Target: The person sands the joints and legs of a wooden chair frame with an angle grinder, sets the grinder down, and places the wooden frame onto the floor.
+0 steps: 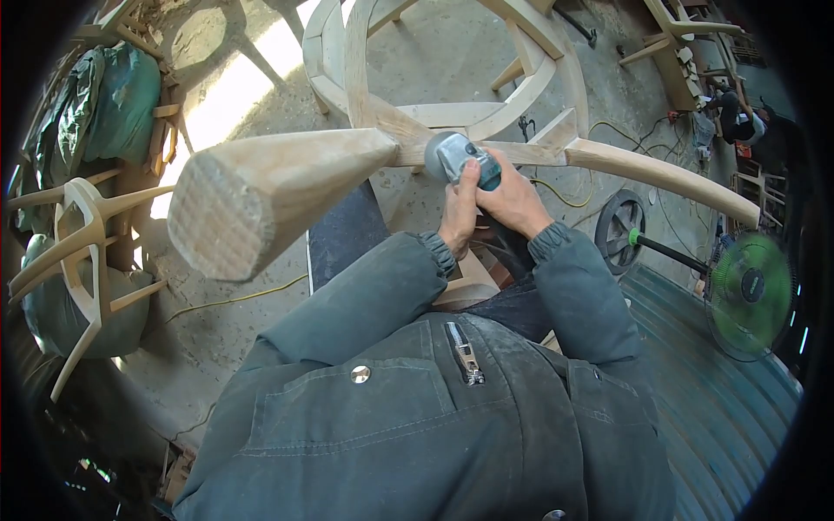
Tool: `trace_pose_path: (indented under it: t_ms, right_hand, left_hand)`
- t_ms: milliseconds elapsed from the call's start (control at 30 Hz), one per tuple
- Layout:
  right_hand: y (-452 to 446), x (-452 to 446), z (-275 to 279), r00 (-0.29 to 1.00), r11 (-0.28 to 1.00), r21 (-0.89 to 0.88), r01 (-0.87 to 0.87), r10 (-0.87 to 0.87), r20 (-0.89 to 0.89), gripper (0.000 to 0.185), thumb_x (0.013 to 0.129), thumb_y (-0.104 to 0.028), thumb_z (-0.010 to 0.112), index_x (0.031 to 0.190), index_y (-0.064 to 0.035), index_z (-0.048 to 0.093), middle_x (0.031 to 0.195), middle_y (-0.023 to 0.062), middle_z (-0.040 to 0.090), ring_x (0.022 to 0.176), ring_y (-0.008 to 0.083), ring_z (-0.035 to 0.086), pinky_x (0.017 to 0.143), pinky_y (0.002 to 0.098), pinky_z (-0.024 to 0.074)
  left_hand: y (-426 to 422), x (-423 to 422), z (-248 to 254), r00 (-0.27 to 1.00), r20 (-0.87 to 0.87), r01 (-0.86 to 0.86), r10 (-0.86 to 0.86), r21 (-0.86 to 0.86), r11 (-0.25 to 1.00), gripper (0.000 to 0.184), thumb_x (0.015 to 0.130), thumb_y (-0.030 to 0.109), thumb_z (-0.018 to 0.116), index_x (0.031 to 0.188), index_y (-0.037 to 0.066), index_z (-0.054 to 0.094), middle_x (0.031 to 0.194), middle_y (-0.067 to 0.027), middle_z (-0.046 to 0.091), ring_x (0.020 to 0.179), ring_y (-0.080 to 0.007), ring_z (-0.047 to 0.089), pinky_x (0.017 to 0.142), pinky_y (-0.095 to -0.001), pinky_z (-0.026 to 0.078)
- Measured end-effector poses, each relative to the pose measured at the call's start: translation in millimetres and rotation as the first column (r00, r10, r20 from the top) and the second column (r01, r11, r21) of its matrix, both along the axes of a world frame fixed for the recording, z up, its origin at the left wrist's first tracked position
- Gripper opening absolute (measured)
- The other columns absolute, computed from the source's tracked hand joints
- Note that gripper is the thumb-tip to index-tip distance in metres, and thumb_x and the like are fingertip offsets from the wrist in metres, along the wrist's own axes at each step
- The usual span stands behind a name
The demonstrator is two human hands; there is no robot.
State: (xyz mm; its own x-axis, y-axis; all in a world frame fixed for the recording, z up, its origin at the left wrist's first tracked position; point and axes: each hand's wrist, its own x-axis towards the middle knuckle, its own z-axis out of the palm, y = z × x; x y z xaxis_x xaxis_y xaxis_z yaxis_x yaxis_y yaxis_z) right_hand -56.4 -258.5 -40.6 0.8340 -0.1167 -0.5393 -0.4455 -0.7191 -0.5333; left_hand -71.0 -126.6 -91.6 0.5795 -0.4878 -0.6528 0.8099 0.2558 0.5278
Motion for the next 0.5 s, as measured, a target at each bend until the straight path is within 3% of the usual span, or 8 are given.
trace_pose_path:
  t_ms: [133, 200, 300, 367, 500]
  right_hand:
    - [-14.8, -45.6, 4.7, 0.99, 0.989, -0.055, 0.141, -0.139, 0.026, 0.083, 0.085, -0.053, 0.075, 0.151, -0.013, 0.044, 0.127, 0.0267, 0.068, 0.12, 0.0456, 0.066, 0.102, 0.0489, 0.0513]
    - [-14.0, -54.0, 6.6, 0.977, 0.977, -0.045, 0.209, -0.206, 0.056, 0.081, 0.086, -0.048, 0.076, 0.151, -0.0102, 0.043, 0.127, 0.0272, 0.068, 0.119, 0.0451, 0.067, 0.101, 0.0487, 0.0516]
    - [-1.1, -47.8, -0.8, 0.982, 0.985, 0.016, 0.17, -0.171, 0.079, 0.082, 0.086, -0.05, 0.076, 0.15, -0.0105, 0.043, 0.127, 0.0271, 0.068, 0.118, 0.045, 0.067, 0.101, 0.0489, 0.052]
    - [9.6, -34.9, -14.0, 0.986, 0.99, 0.027, 0.136, -0.138, 0.099, 0.086, 0.084, -0.057, 0.074, 0.151, -0.0121, 0.045, 0.123, 0.0288, 0.07, 0.117, 0.0461, 0.067, 0.099, 0.0501, 0.0526]
    - [34.0, -7.6, -9.7, 0.99, 0.989, 0.064, 0.134, -0.137, 0.04, 0.088, 0.084, -0.059, 0.072, 0.152, -0.0127, 0.044, 0.123, 0.0302, 0.07, 0.118, 0.0475, 0.067, 0.1, 0.0512, 0.0522]
  left_hand:
    - [-9.8, -15.9, 0.1, 0.971, -0.013, 0.237, -0.238, -0.064, 0.969, 0.094, 0.094, 0.085, 0.042, 0.147, 0.008, 0.048, 0.127, -0.0181, 0.061, 0.097, -0.0332, 0.071, 0.073, -0.0452, 0.064]
    - [-10.7, -18.4, 0.1, 0.948, -0.065, 0.306, -0.31, -0.068, 0.95, 0.095, 0.093, 0.085, 0.043, 0.15, 0.01, 0.046, 0.136, -0.0198, 0.058, 0.101, -0.034, 0.071, 0.074, -0.0446, 0.062]
    - [2.7, -18.5, -6.8, 0.972, -0.04, 0.228, -0.23, -0.053, 0.972, 0.095, 0.093, 0.086, 0.043, 0.153, 0.012, 0.045, 0.143, -0.0213, 0.056, 0.106, -0.0363, 0.07, 0.075, -0.0457, 0.062]
    - [19.5, -5.8, 16.9, 0.978, -0.097, 0.185, -0.184, -0.003, 0.983, 0.098, 0.093, 0.085, 0.043, 0.155, 0.01, 0.044, 0.151, -0.0227, 0.051, 0.117, -0.0419, 0.066, 0.09, -0.0546, 0.059]
    - [40.0, 16.1, 5.7, 0.981, -0.081, 0.181, -0.176, 0.056, 0.982, 0.1, 0.092, 0.088, 0.04, 0.156, 0.011, 0.043, 0.152, -0.0233, 0.051, 0.123, -0.0441, 0.063, 0.098, -0.0573, 0.054]
